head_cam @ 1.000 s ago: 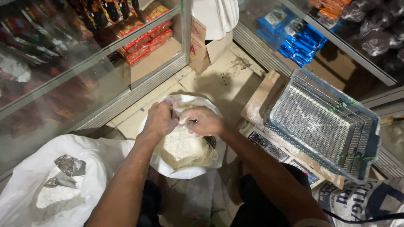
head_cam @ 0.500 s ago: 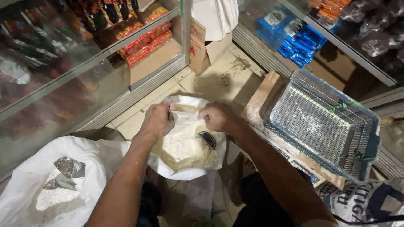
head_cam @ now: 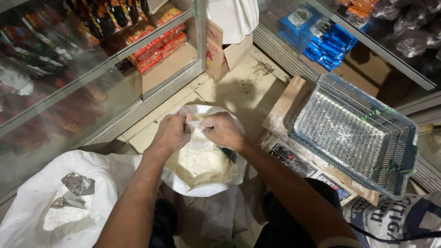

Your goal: Portioning flour from a large sack into smaller plastic bags using a scoop and weighing them on a digital scale.

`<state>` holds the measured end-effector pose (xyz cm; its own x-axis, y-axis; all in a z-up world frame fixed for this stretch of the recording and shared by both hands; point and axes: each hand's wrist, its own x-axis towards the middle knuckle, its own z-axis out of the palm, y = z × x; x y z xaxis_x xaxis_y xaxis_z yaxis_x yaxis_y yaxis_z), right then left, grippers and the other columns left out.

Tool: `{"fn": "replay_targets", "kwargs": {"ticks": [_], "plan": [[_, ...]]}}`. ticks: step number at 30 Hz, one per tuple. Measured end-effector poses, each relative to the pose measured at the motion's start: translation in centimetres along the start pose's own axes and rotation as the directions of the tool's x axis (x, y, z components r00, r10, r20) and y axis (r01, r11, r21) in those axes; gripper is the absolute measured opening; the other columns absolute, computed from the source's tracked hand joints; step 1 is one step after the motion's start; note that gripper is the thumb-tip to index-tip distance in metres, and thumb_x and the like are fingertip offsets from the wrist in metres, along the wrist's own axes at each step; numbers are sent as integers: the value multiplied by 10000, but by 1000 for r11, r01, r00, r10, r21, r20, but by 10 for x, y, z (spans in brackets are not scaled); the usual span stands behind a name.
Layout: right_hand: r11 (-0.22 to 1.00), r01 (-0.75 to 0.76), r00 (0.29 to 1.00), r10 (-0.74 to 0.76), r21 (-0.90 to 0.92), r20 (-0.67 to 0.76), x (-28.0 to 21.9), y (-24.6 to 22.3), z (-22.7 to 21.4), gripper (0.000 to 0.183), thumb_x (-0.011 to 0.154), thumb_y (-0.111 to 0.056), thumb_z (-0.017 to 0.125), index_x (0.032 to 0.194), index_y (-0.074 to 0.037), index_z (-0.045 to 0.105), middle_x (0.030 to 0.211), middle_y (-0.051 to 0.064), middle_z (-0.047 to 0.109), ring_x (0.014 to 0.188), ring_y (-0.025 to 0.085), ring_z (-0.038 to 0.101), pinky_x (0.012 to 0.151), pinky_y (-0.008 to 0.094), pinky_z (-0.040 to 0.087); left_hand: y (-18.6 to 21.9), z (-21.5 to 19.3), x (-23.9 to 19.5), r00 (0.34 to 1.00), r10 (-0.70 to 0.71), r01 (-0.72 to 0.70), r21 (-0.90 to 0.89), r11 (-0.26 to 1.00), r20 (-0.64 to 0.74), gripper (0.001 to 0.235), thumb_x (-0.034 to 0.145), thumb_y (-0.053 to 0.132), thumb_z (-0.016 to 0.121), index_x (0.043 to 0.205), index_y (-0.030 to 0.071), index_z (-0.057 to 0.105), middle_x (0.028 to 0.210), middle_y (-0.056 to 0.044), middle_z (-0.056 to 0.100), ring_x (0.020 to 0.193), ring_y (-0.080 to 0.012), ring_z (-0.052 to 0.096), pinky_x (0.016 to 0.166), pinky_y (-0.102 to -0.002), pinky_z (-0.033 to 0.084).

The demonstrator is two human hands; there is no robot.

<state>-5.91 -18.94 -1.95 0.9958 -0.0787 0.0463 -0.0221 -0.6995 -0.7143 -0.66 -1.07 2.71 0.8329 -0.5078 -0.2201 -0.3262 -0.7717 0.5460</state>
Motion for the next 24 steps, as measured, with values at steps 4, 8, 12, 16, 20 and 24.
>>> {"fn": "replay_targets", "kwargs": {"ticks": [4,8,12,16,20,24], "plan": [[995,-26,998,30,92,-46,2,-11,-3,102,792,-166,687,833,-203,772,744,128,731,732,341,733,602,473,548,10,-11,-6,997,-71,72,25,997,-18,184,903,123,626,1073,50,641,914,-214,736,1037,-399,710,881,-534,575],[952,-240,970,245,192,-3,11,-9,-4,177,764,-168,658,831,-251,799,708,70,753,590,217,746,551,337,629,3,-14,-9,986,-164,164,22,986,7,331,872,179,677,1157,85,539,1024,-218,716,1101,-418,690,929,-571,554],[977,-109,989,125,181,-83,6,-7,-4,164,753,-124,686,816,-216,805,669,93,721,575,257,721,495,395,557,-8,-9,-9,954,-243,223,124,967,179,515,779,323,692,1239,108,603,1190,-207,714,1221,-433,650,1002,-583,516],[989,87,983,-65,120,-174,3,-4,-9,122,744,-112,716,791,-185,802,612,111,670,576,292,688,503,474,461,-30,15,8,953,-245,227,115,967,181,552,736,444,737,1206,161,677,1204,-168,721,1231,-397,651,1012,-555,518],[974,225,962,-219,23,-162,2,11,-7,136,751,-60,712,765,-181,773,613,114,633,568,299,653,537,450,455,-29,19,14,976,-212,209,55,976,44,319,768,314,751,1027,127,749,1000,-171,762,1078,-409,719,880,-558,574],[966,211,976,-216,-147,-17,-2,21,-20,121,785,-121,660,753,-199,746,674,124,666,641,371,675,627,476,516,-14,10,11,993,-120,120,-57,991,0,245,828,231,688,924,8,725,842,-210,741,970,-421,734,856,-556,561]]}}
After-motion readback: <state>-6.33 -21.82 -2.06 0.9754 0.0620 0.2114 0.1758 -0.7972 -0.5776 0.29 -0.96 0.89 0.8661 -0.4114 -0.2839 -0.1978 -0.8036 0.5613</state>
